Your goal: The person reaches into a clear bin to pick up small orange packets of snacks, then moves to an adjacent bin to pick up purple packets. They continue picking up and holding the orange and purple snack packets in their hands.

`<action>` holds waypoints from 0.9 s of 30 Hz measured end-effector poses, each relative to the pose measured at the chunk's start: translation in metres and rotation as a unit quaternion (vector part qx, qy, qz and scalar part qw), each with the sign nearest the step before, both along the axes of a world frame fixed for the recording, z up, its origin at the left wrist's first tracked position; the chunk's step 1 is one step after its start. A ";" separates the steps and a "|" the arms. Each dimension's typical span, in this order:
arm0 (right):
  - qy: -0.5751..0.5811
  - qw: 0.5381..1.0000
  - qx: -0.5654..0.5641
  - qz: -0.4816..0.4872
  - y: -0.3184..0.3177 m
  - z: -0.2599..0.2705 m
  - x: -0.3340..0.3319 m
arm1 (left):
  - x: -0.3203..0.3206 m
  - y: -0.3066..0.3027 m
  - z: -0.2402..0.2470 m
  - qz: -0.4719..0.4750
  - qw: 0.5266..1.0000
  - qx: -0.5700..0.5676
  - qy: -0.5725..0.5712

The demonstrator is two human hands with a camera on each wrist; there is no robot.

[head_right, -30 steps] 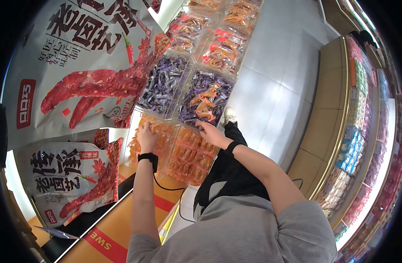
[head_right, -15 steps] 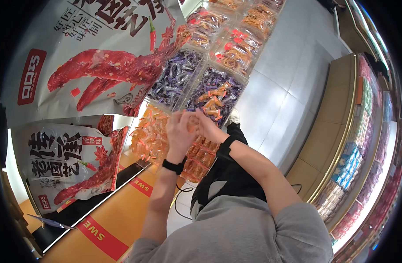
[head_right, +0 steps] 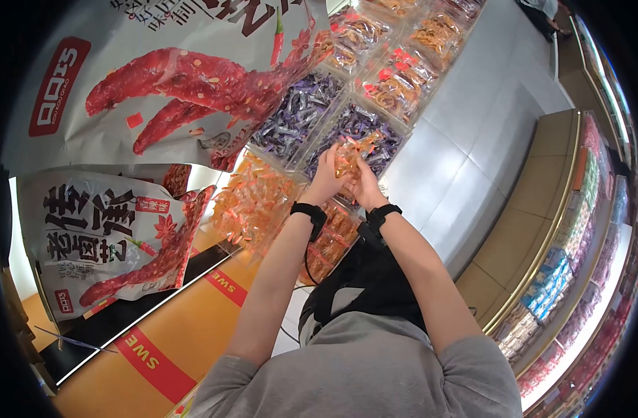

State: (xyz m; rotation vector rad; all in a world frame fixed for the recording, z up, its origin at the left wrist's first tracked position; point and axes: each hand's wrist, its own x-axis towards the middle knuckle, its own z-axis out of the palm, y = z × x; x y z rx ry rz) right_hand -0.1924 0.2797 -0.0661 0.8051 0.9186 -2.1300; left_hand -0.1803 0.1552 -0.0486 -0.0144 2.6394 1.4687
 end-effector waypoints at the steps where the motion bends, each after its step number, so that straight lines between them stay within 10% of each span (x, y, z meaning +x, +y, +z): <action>1: 0.024 0.999 -0.024 -0.002 0.001 -0.003 0.002 | 0.002 -0.002 0.006 0.005 1.000 0.010 0.001; 10: 0.094 0.991 0.099 0.009 -0.006 0.021 0.015 | 0.044 -0.067 0.062 0.112 0.993 -0.035 0.006; 16: 0.138 0.972 0.177 0.073 -0.003 0.028 0.022 | 0.084 -0.154 0.039 0.371 0.852 -0.328 -0.170; 27: 0.153 0.967 0.153 0.137 -0.008 0.042 0.032 | 0.056 -0.165 0.041 0.232 0.847 -0.283 -0.385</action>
